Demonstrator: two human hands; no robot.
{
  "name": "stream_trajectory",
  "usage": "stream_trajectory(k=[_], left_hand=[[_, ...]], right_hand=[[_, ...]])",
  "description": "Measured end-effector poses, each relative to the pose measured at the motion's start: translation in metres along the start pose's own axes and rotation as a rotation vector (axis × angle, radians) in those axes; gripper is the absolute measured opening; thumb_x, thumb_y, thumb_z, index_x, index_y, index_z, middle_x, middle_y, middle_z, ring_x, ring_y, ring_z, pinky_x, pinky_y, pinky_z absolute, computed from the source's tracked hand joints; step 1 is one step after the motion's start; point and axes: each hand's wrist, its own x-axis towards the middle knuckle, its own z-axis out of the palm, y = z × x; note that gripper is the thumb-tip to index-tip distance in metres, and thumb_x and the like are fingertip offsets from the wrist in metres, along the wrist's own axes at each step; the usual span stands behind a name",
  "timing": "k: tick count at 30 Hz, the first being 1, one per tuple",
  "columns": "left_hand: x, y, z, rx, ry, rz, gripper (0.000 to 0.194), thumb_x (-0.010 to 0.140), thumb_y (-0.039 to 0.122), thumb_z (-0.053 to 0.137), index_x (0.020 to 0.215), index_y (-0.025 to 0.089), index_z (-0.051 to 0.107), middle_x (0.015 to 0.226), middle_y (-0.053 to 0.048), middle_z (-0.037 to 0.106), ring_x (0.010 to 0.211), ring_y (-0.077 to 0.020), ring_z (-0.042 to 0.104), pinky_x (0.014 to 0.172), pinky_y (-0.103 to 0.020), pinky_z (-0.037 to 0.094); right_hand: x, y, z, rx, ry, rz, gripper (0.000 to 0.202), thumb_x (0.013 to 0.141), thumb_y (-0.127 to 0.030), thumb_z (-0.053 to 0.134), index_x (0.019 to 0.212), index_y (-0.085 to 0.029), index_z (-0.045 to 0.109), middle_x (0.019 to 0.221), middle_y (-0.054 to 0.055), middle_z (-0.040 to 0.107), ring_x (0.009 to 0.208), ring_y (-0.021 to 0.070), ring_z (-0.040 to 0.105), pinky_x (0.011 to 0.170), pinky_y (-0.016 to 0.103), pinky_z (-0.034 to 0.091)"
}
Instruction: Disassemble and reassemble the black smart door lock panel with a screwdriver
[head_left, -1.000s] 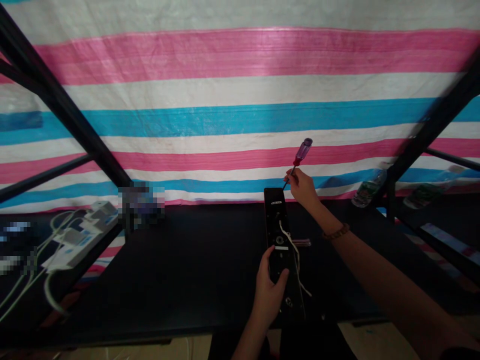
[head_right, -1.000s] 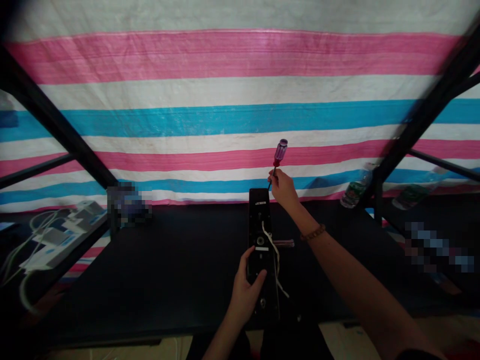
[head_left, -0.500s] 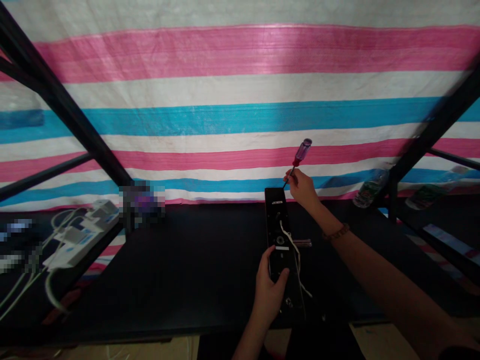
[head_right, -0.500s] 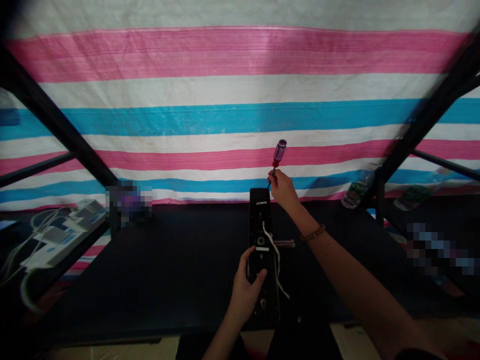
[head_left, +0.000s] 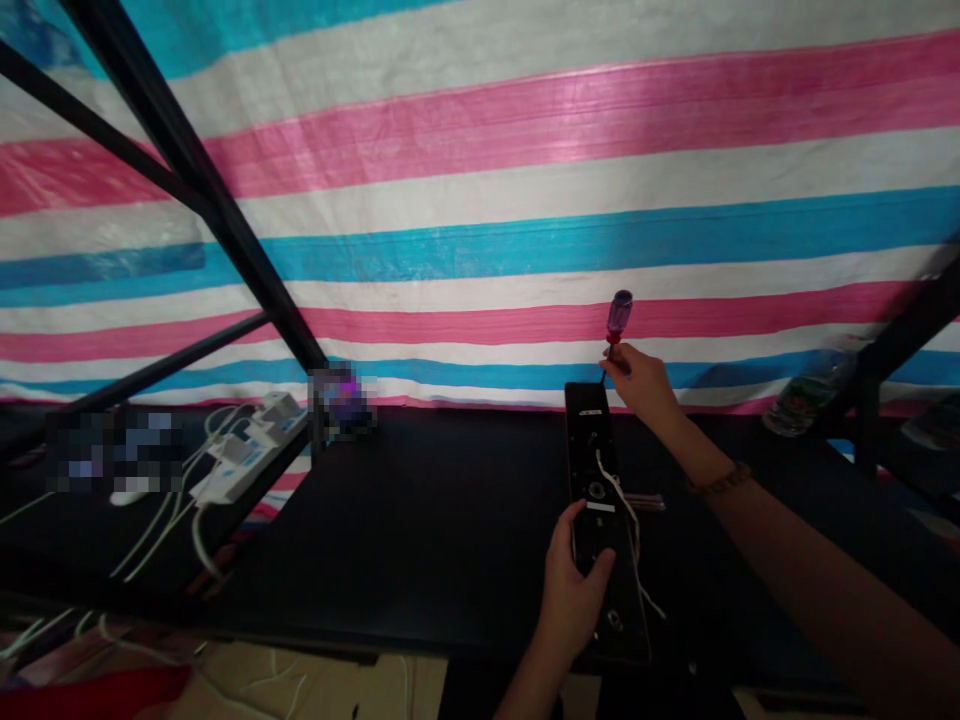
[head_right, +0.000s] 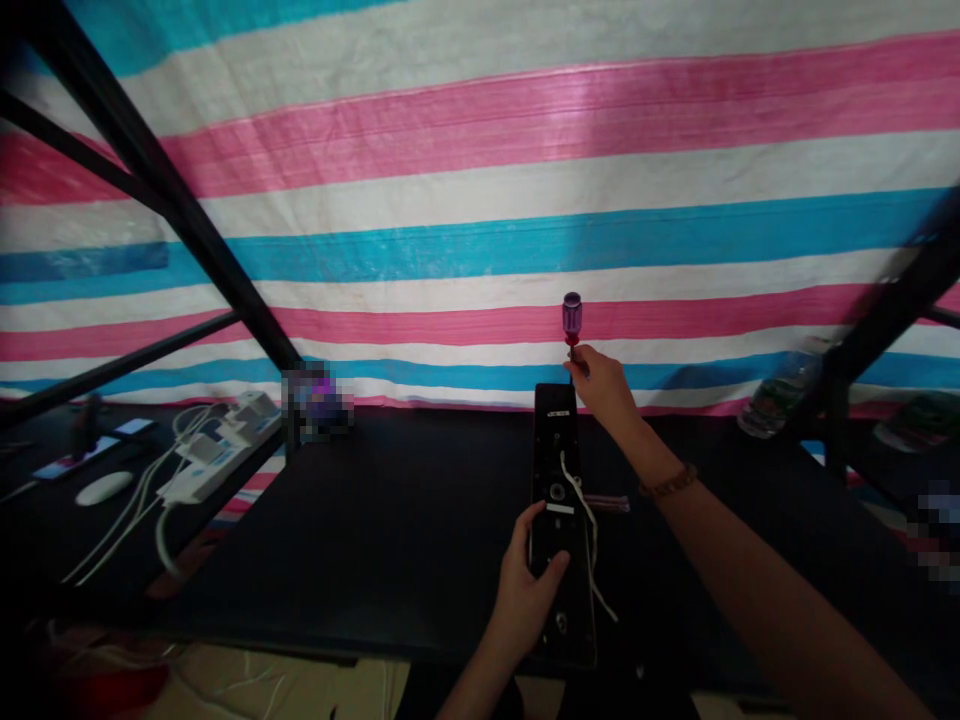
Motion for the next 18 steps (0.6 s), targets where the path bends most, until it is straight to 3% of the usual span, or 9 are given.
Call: stream_trajectory(k=[6, 10, 13, 18], left_hand=[[0.0, 0.0, 0.0, 0.007, -0.005, 0.007, 0.059, 0.084, 0.018, 0.067, 0.14, 0.023, 0.053, 0.142, -0.01, 0.061, 0.133, -0.0276, 0.056, 0.115, -0.043, 0.04], [-0.001, -0.001, 0.0, 0.03, -0.005, 0.003, 0.059, 0.084, 0.02, 0.067, 0.141, 0.022, 0.053, 0.144, -0.011, 0.059, 0.135, -0.028, 0.054, 0.117, -0.044, 0.038], [-0.001, -0.002, -0.001, 0.034, -0.004, 0.011, 0.059, 0.085, 0.02, 0.067, 0.142, 0.023, 0.052, 0.144, -0.011, 0.06, 0.134, -0.0281, 0.055, 0.116, -0.044, 0.039], [-0.001, -0.003, -0.001, 0.022, -0.01, 0.021, 0.059, 0.085, 0.019, 0.067, 0.141, 0.023, 0.053, 0.143, -0.01, 0.061, 0.134, -0.0279, 0.055, 0.117, -0.045, 0.039]], right_hand=[[-0.004, 0.0, 0.003, 0.09, 0.024, 0.093, 0.016, 0.09, -0.03, 0.053, 0.099, -0.02, 0.063, 0.088, 0.009, 0.077, 0.077, 0.0236, 0.074, 0.075, 0.036, 0.056], [-0.004, 0.002, 0.004, 0.067, 0.044, 0.105, 0.028, 0.095, -0.042, 0.05, 0.083, -0.021, 0.062, 0.078, 0.008, 0.073, 0.07, 0.0233, 0.071, 0.069, 0.035, 0.054], [-0.002, 0.0, 0.001, -0.028, 0.067, 0.056, 0.036, 0.093, -0.05, 0.053, 0.074, -0.021, 0.063, 0.074, 0.008, 0.07, 0.069, 0.0241, 0.068, 0.069, 0.036, 0.052], [-0.001, -0.009, -0.004, -0.011, 0.112, 0.079, 0.03, 0.088, -0.05, 0.062, 0.081, -0.021, 0.069, 0.078, 0.006, 0.075, 0.071, 0.0228, 0.069, 0.072, 0.035, 0.053]])
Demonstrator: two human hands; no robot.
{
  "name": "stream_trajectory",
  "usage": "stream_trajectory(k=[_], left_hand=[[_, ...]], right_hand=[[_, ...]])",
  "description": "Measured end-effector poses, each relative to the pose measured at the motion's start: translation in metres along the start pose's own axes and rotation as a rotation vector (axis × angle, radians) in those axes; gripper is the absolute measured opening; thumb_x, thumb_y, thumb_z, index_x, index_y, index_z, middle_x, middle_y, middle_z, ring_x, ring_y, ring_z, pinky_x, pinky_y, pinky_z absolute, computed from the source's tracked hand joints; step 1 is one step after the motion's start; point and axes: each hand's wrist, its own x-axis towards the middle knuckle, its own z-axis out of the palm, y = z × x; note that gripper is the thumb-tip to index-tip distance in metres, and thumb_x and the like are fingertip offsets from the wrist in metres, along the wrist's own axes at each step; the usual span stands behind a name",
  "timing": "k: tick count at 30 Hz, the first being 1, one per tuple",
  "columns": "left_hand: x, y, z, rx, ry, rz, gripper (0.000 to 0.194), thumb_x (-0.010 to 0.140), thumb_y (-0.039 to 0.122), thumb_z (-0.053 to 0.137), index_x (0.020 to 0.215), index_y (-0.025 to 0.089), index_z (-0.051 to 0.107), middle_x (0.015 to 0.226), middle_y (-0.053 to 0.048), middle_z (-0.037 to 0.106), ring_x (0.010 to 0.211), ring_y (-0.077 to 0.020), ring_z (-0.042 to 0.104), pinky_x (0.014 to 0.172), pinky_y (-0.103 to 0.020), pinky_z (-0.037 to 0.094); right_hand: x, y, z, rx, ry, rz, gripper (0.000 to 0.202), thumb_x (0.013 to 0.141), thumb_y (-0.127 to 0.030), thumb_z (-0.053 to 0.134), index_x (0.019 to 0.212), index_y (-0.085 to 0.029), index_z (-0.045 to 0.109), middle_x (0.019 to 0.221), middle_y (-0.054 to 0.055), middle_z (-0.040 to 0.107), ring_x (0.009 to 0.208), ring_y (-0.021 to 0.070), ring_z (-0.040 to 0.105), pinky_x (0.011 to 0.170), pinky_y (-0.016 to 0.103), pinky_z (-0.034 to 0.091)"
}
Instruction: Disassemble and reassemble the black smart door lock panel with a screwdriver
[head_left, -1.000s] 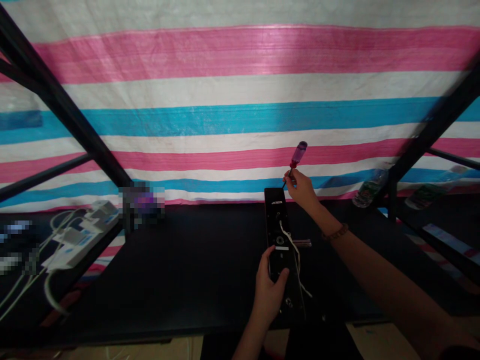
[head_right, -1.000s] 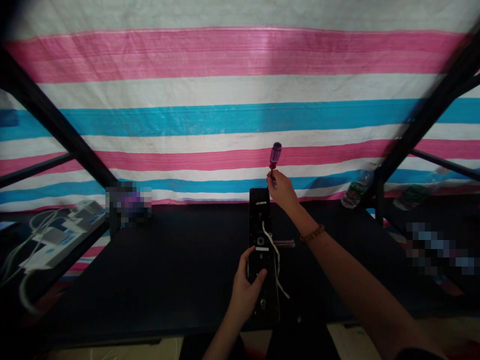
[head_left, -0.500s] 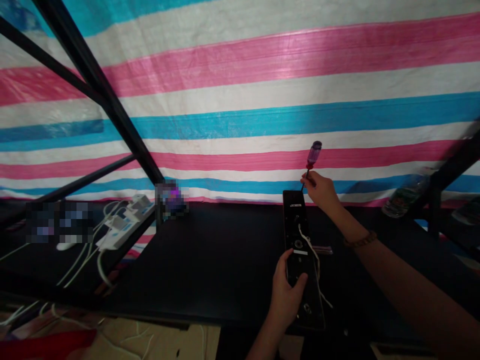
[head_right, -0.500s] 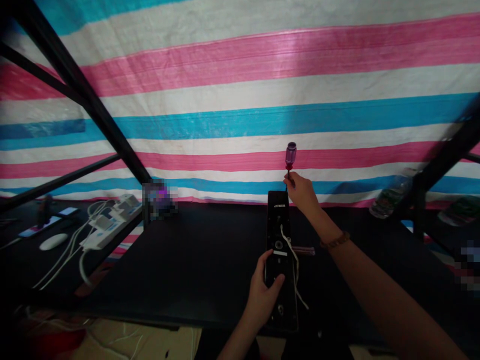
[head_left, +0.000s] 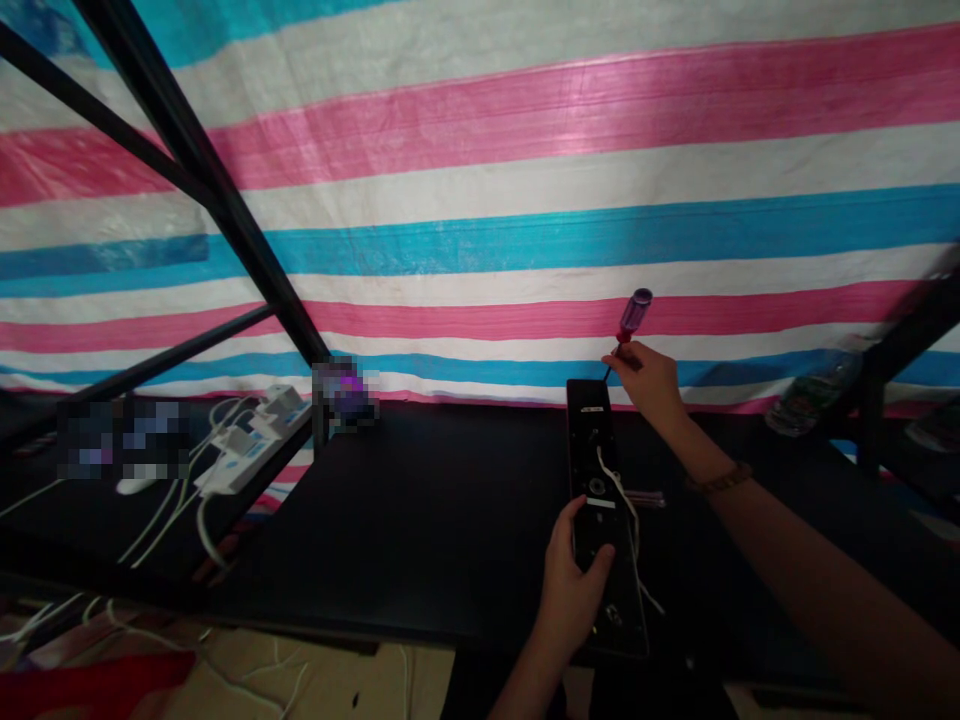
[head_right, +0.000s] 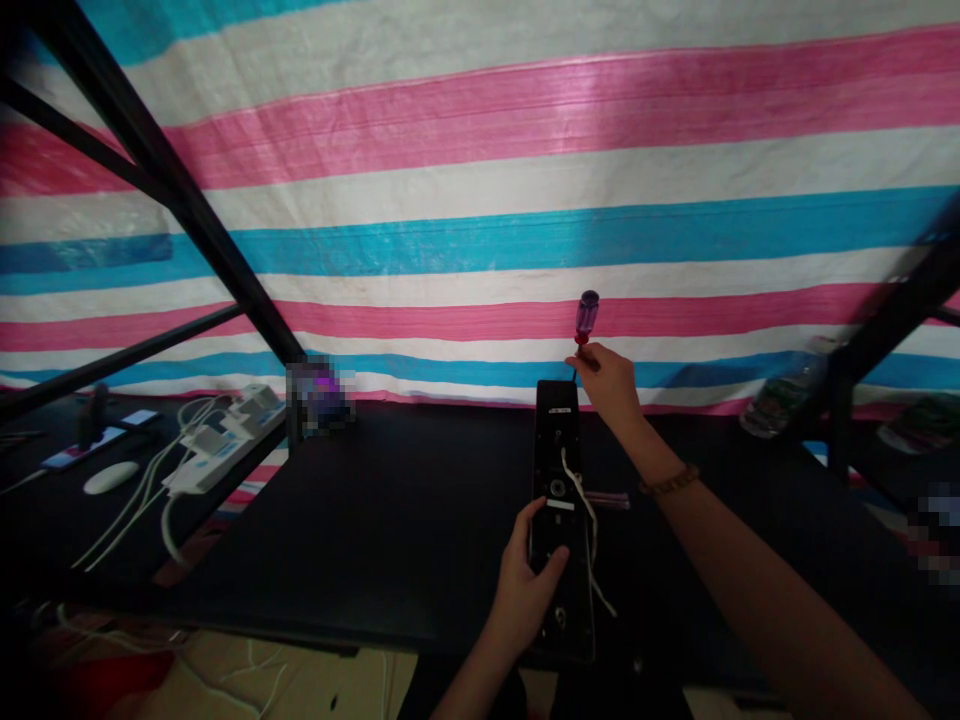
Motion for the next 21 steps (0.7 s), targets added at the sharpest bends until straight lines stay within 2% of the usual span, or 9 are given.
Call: stream_trajectory(k=[7, 21], left_hand=[[0.0, 0.003, 0.0, -0.005, 0.006, -0.004, 0.059, 0.084, 0.018, 0.067, 0.141, 0.023, 0.053, 0.142, -0.01, 0.062, 0.133, -0.028, 0.056, 0.116, -0.044, 0.039], [-0.001, 0.005, -0.001, -0.005, 0.003, -0.001, 0.055, 0.087, 0.022, 0.066, 0.14, 0.024, 0.054, 0.142, -0.011, 0.061, 0.133, -0.0283, 0.056, 0.116, -0.045, 0.039]], right_hand=[[-0.002, 0.0, 0.0, 0.054, -0.05, -0.002, 0.022, 0.088, -0.035, 0.057, 0.094, -0.02, 0.071, 0.089, 0.009, 0.079, 0.08, 0.0249, 0.074, 0.077, 0.037, 0.056], [-0.008, 0.012, -0.007, 0.16, -0.003, 0.048, 0.019, 0.091, -0.033, 0.053, 0.1, -0.02, 0.063, 0.093, 0.011, 0.078, 0.09, 0.0265, 0.076, 0.089, 0.045, 0.058]])
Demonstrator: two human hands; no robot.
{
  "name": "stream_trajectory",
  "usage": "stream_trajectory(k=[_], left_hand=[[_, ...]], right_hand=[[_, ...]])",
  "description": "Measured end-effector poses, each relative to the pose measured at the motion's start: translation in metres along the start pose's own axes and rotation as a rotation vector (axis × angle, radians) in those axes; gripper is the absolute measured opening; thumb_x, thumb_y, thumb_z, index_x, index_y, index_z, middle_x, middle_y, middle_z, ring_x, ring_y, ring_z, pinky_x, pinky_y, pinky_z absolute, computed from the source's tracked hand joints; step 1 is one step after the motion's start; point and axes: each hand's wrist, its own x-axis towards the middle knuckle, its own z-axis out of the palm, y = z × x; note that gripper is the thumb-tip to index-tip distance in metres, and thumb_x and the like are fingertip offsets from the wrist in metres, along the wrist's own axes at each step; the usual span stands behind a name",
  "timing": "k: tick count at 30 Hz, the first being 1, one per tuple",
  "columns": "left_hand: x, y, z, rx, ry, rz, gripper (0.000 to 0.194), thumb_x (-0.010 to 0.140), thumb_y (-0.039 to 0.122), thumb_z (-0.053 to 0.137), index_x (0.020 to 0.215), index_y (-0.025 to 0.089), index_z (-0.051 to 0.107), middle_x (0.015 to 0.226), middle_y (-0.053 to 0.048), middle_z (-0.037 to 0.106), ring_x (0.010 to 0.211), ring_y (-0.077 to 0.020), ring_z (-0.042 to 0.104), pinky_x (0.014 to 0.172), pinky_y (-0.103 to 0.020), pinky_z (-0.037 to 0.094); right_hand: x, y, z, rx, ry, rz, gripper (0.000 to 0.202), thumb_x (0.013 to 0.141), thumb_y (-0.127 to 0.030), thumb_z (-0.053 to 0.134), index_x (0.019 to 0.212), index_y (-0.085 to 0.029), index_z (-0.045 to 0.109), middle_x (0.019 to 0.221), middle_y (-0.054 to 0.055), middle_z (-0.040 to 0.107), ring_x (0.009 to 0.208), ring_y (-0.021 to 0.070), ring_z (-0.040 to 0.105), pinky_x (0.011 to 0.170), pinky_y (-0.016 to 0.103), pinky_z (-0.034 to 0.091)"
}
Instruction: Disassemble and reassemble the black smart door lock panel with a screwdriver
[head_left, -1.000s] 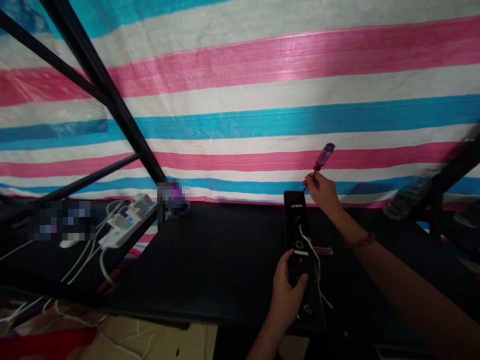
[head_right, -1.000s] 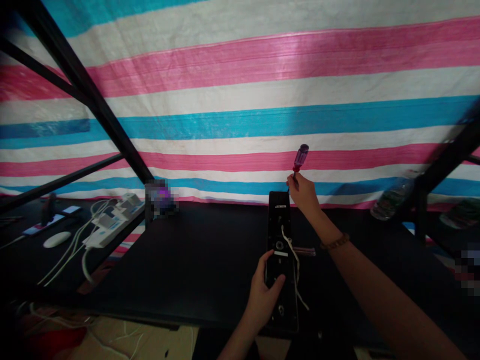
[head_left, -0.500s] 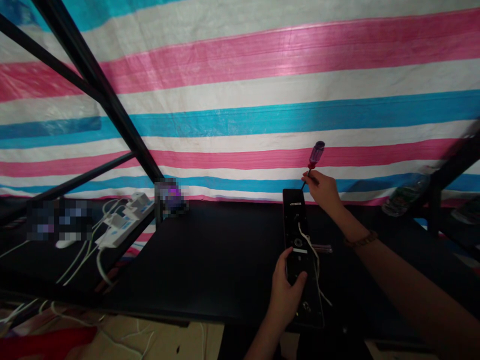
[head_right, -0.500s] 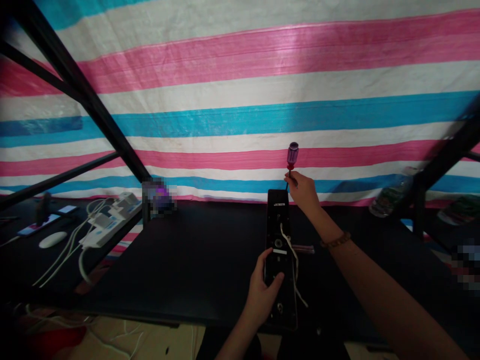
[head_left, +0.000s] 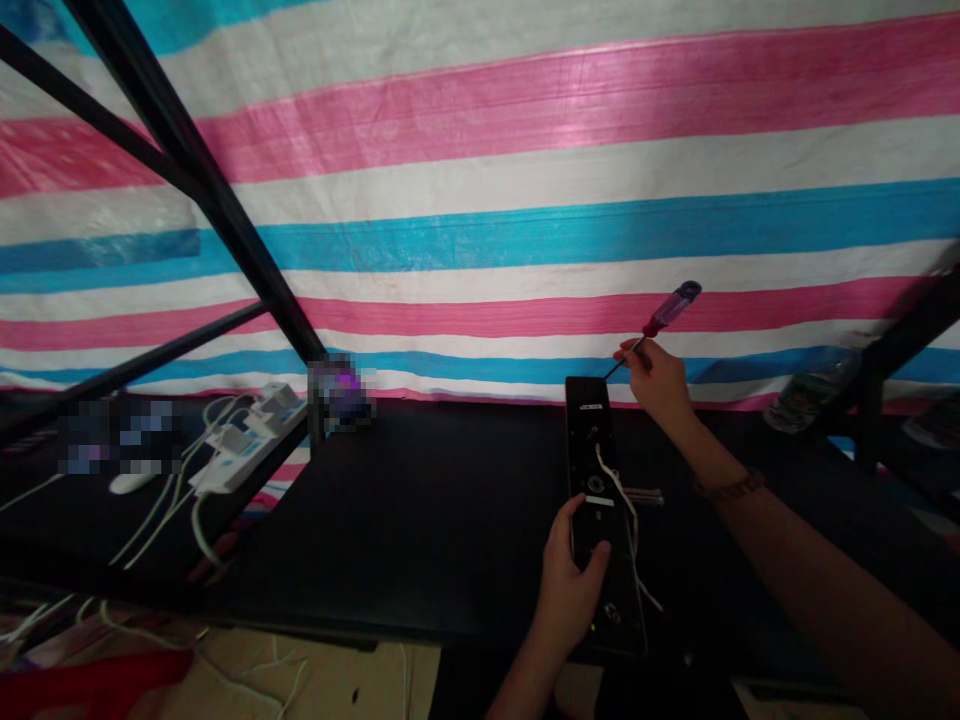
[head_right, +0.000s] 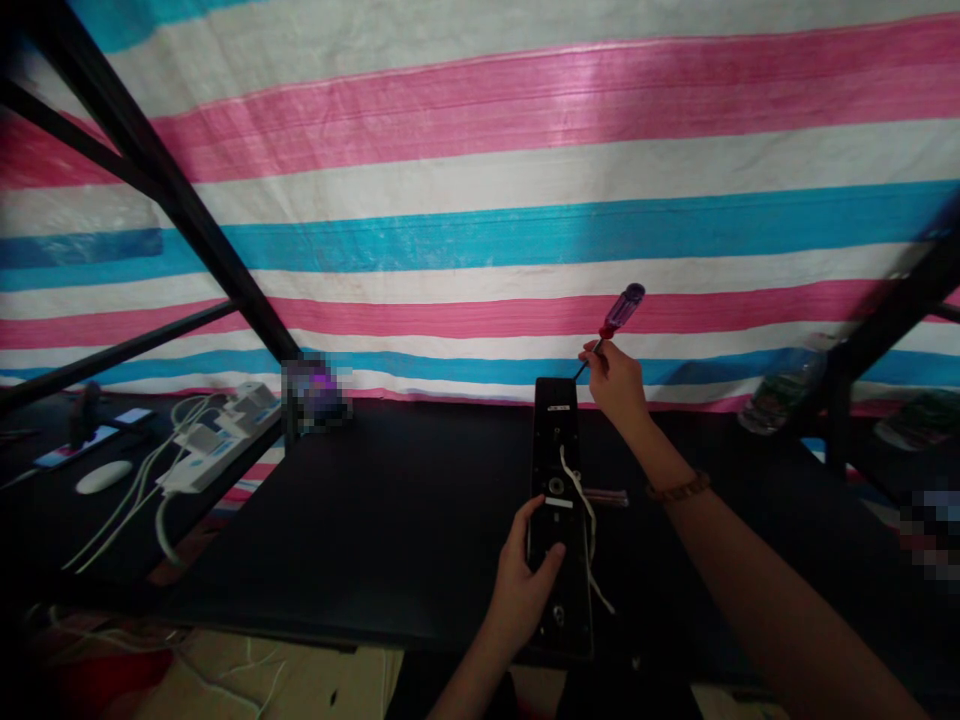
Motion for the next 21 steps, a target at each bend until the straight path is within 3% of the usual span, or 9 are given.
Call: stream_trajectory(k=[5, 10, 14, 17, 21], left_hand=[[0.001, -0.001, -0.002, 0.03, -0.007, -0.002, 0.055, 0.088, 0.024, 0.065, 0.142, 0.023, 0.053, 0.143, -0.011, 0.061, 0.134, -0.0282, 0.055, 0.117, -0.045, 0.038], [-0.001, -0.006, 0.001, -0.022, 0.023, -0.009, 0.057, 0.093, 0.032, 0.063, 0.147, 0.024, 0.046, 0.141, -0.012, 0.06, 0.126, -0.0262, 0.061, 0.111, -0.042, 0.044], [0.001, -0.008, -0.002, -0.047, 0.252, 0.009, 0.07, 0.093, 0.042, 0.063, 0.154, 0.024, 0.034, 0.147, -0.017, 0.051, 0.115, -0.0231, 0.065, 0.099, -0.039, 0.052], [0.007, 0.004, -0.013, -0.073, 0.406, 0.025, 0.061, 0.09, 0.049, 0.065, 0.143, 0.021, 0.051, 0.134, -0.015, 0.061, 0.109, -0.0224, 0.066, 0.094, -0.036, 0.055], [0.012, 0.036, -0.028, -0.151, 0.244, 0.014, 0.05, 0.085, 0.052, 0.071, 0.122, 0.018, 0.071, 0.095, -0.009, 0.076, 0.084, -0.0199, 0.072, 0.08, -0.033, 0.059]], right_hand=[[-0.004, -0.006, -0.003, 0.091, 0.04, 0.022, 0.02, 0.092, -0.038, 0.056, 0.099, -0.02, 0.062, 0.09, 0.01, 0.077, 0.088, 0.0257, 0.076, 0.088, 0.045, 0.059], [-0.012, -0.031, -0.01, 0.349, 0.126, 0.096, 0.023, 0.09, -0.045, 0.063, 0.099, -0.024, 0.06, 0.087, 0.004, 0.075, 0.086, 0.0223, 0.075, 0.087, 0.045, 0.061], [-0.036, -0.055, -0.018, 0.622, 0.155, 0.251, 0.023, 0.088, -0.04, 0.069, 0.103, -0.029, 0.055, 0.083, -0.001, 0.074, 0.082, 0.0211, 0.076, 0.079, 0.041, 0.064], [-0.071, -0.069, -0.02, 0.736, 0.062, 0.41, 0.02, 0.088, -0.04, 0.07, 0.096, -0.028, 0.057, 0.082, -0.001, 0.075, 0.079, 0.0211, 0.077, 0.074, 0.039, 0.065], [-0.124, -0.085, -0.015, 0.852, 0.041, 0.618, 0.026, 0.083, -0.041, 0.078, 0.096, -0.027, 0.061, 0.079, -0.001, 0.076, 0.075, 0.0209, 0.077, 0.069, 0.037, 0.065]])
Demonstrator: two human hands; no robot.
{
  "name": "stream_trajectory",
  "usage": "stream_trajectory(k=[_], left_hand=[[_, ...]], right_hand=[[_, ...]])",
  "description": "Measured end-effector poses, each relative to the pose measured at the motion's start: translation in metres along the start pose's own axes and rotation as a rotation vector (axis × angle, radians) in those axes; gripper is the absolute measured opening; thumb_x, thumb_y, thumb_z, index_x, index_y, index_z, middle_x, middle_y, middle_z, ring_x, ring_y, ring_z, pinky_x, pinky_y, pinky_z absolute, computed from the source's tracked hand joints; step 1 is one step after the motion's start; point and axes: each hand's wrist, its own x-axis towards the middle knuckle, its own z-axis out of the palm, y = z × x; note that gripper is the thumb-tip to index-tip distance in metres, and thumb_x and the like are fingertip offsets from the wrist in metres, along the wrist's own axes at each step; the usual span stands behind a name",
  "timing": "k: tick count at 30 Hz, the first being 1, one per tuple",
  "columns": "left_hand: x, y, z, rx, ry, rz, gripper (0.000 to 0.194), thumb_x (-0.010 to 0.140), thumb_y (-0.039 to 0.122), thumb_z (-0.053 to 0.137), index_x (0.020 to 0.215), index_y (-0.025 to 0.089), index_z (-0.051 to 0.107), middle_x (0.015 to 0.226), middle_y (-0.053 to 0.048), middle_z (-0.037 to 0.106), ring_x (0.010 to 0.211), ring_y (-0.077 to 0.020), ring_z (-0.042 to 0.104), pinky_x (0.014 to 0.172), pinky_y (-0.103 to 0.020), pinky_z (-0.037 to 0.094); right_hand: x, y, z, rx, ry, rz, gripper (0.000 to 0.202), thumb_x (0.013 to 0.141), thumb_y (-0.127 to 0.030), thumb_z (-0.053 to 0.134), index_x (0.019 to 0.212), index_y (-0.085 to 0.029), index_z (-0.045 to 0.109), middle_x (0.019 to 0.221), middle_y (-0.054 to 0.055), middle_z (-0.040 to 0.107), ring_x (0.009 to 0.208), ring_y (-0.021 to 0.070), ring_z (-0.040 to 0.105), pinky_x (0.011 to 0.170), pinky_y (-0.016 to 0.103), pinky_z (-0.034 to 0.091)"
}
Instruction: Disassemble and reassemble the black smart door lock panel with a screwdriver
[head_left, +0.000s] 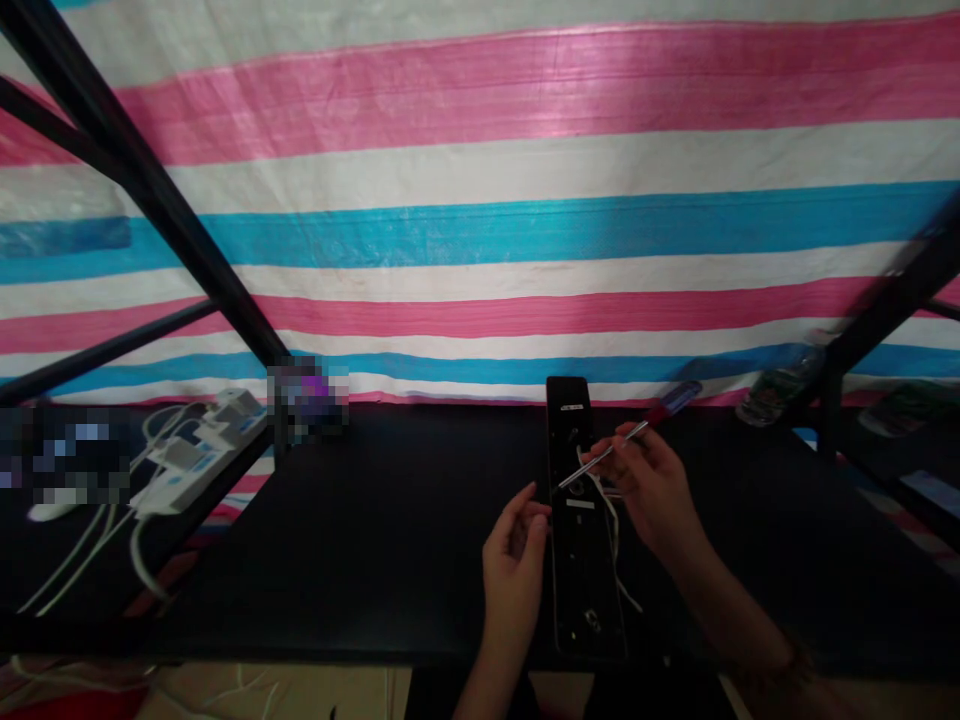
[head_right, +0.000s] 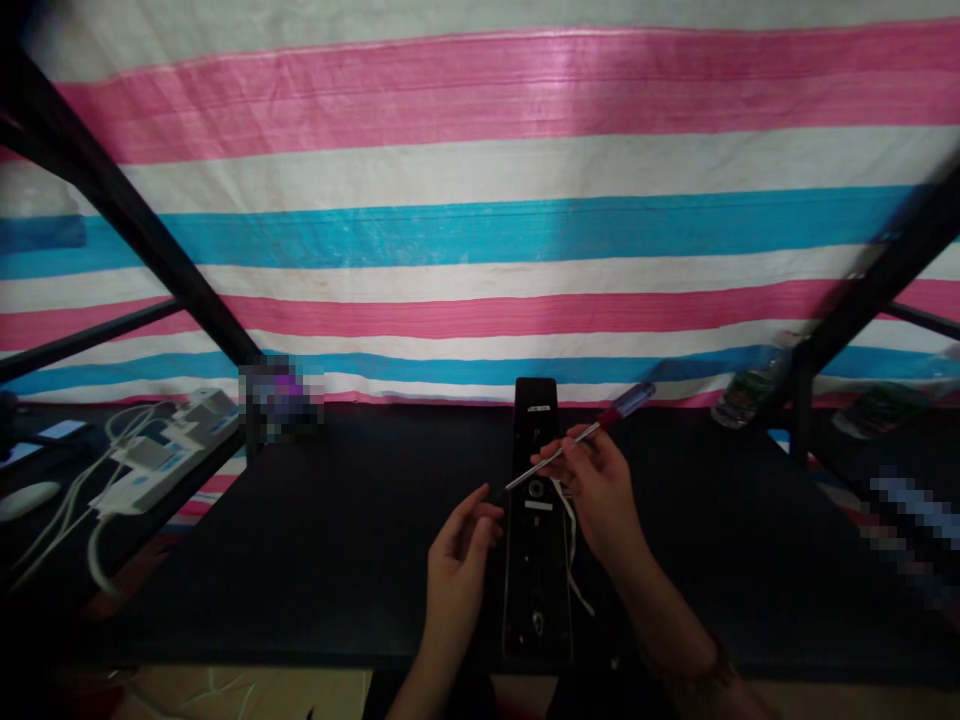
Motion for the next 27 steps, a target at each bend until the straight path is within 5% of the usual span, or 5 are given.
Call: stream_trajectory(k=[5, 11, 15, 20, 27], left_hand=[[-0.003, 0.019, -0.002, 0.05, -0.044, -0.041, 0.034, 0.079, 0.045, 0.077, 0.098, 0.016, 0.081, 0.08, -0.008, 0.079, 0.067, -0.0182, 0.071, 0.064, -0.029, 0.059], [0.018, 0.002, -0.036, 0.259, 0.016, 0.039, 0.029, 0.083, 0.044, 0.072, 0.094, 0.018, 0.082, 0.079, -0.007, 0.079, 0.066, -0.0204, 0.072, 0.06, -0.031, 0.059], [0.059, -0.013, -0.062, 0.681, -0.046, 0.256, 0.022, 0.091, 0.036, 0.064, 0.092, 0.022, 0.081, 0.094, -0.007, 0.079, 0.087, -0.0244, 0.074, 0.083, -0.04, 0.059], [0.099, -0.029, -0.052, 0.903, -0.27, 0.338, 0.017, 0.089, 0.025, 0.065, 0.087, 0.027, 0.081, 0.089, -0.005, 0.075, 0.088, -0.026, 0.068, 0.084, -0.042, 0.055], [0.108, -0.038, -0.05, 0.993, -0.265, 0.37, 0.017, 0.091, 0.021, 0.063, 0.089, 0.025, 0.08, 0.09, -0.006, 0.069, 0.091, -0.026, 0.064, 0.085, -0.041, 0.053]], right_hand=[[-0.039, 0.025, 0.002, 0.114, 0.095, 0.112, 0.029, 0.077, -0.041, 0.084, 0.093, -0.027, 0.064, 0.081, 0.0, 0.078, 0.077, 0.023, 0.078, 0.073, 0.04, 0.066], [-0.041, 0.03, -0.033, 0.03, 0.248, -0.012, 0.021, 0.082, -0.041, 0.079, 0.093, -0.029, 0.064, 0.08, -0.001, 0.077, 0.073, 0.0218, 0.076, 0.067, 0.038, 0.064], [-0.023, 0.028, -0.091, -0.423, 0.435, -0.104, 0.027, 0.082, -0.05, 0.073, 0.086, -0.025, 0.063, 0.065, -0.001, 0.068, 0.053, 0.0196, 0.064, 0.049, 0.031, 0.051], [-0.009, 0.037, -0.153, -1.138, 0.339, 0.037, 0.024, 0.079, -0.049, 0.061, 0.08, -0.026, 0.066, 0.07, 0.006, 0.073, 0.063, 0.0287, 0.069, 0.057, 0.038, 0.05], [-0.022, 0.053, -0.169, -1.339, 0.21, 0.115, 0.024, 0.084, -0.052, 0.051, 0.087, -0.03, 0.062, 0.077, 0.006, 0.074, 0.066, 0.0316, 0.071, 0.06, 0.042, 0.051]])
